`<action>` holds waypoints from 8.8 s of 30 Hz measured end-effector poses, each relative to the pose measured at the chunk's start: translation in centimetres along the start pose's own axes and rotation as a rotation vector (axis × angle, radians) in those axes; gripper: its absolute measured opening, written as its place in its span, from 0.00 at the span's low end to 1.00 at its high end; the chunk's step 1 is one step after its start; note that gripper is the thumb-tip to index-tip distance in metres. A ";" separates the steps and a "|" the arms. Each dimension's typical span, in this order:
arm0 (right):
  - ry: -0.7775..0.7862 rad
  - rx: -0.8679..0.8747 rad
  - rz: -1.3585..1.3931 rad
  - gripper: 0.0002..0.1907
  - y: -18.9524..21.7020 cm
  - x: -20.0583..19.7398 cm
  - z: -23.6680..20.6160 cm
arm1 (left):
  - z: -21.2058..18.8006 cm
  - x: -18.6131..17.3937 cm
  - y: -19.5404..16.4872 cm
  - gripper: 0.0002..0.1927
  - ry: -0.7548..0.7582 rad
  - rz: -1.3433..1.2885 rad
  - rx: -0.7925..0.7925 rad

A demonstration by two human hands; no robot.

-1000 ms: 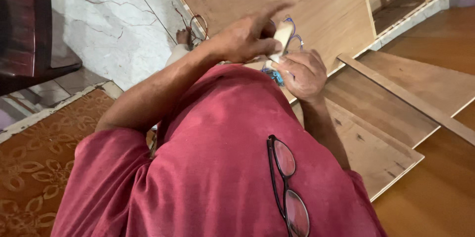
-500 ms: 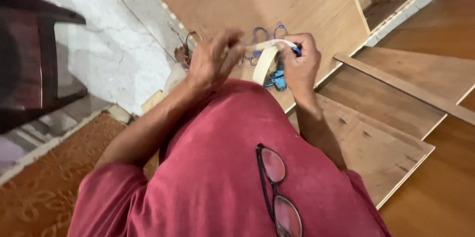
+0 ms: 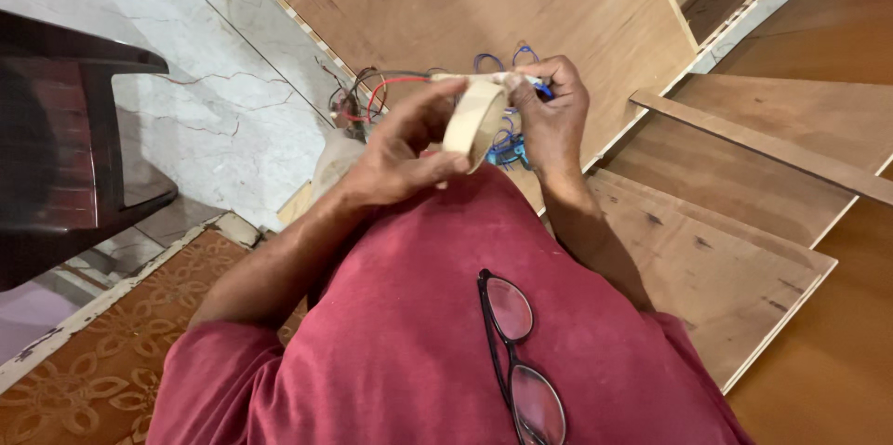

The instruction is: The person sits with a roll of masking tape on their lap and wraps tape around the joints of red and black electrical wires, pulling and tearing tape pieces and pressing them onto the wire connections one after another.

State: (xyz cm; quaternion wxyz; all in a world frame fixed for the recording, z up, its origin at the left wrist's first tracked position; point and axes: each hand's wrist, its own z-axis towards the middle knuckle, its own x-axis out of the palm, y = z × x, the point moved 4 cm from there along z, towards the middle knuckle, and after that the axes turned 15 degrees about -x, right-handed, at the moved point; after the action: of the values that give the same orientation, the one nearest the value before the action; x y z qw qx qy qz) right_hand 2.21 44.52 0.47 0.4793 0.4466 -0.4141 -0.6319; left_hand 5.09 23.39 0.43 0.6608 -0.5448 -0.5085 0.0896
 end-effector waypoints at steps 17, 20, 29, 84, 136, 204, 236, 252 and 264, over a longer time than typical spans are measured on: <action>0.384 -0.624 -0.340 0.10 4.5 2.0 -1.7 | 3.9 -3.6 1.4 0.39 -0.200 0.449 -0.127; 0.422 -0.626 -0.381 0.11 4.6 2.4 -1.4 | 4.8 -3.5 2.8 0.32 -0.100 0.241 -0.308; 0.160 -0.180 -0.314 0.08 0.0 1.0 -1.2 | 1.2 -4.3 0.0 0.19 -0.622 0.750 0.002; -0.091 0.320 -0.001 0.08 -6.9 -0.7 -3.6 | 1.1 0.6 2.2 0.38 0.001 0.077 -0.029; -0.198 0.029 0.003 0.14 -3.5 -5.0 -6.5 | 5.0 3.1 0.8 0.15 -0.327 0.986 0.189; -0.116 -0.027 -0.119 0.07 -1.6 -3.8 -3.2 | 3.4 2.4 0.4 0.53 0.126 0.443 -0.370; 0.466 -0.351 -0.377 0.12 2.2 -1.8 -1.8 | 8.4 -0.1 -0.7 0.06 0.248 1.667 0.363; -0.075 -0.022 -0.132 0.12 -3.1 -4.5 -2.1 | 15.0 1.6 -0.4 0.08 0.056 1.342 0.391; -0.122 -0.127 0.162 0.11 -5.6 -7.2 -0.5 | 18.5 3.2 0.8 0.07 0.087 1.437 0.616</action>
State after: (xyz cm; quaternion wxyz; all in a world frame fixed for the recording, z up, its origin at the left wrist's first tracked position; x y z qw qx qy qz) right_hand 2.40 52.57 -3.79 0.5299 0.3412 -0.4363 -0.6422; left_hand -7.30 37.55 -0.44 0.5815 -0.5356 0.0430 0.6109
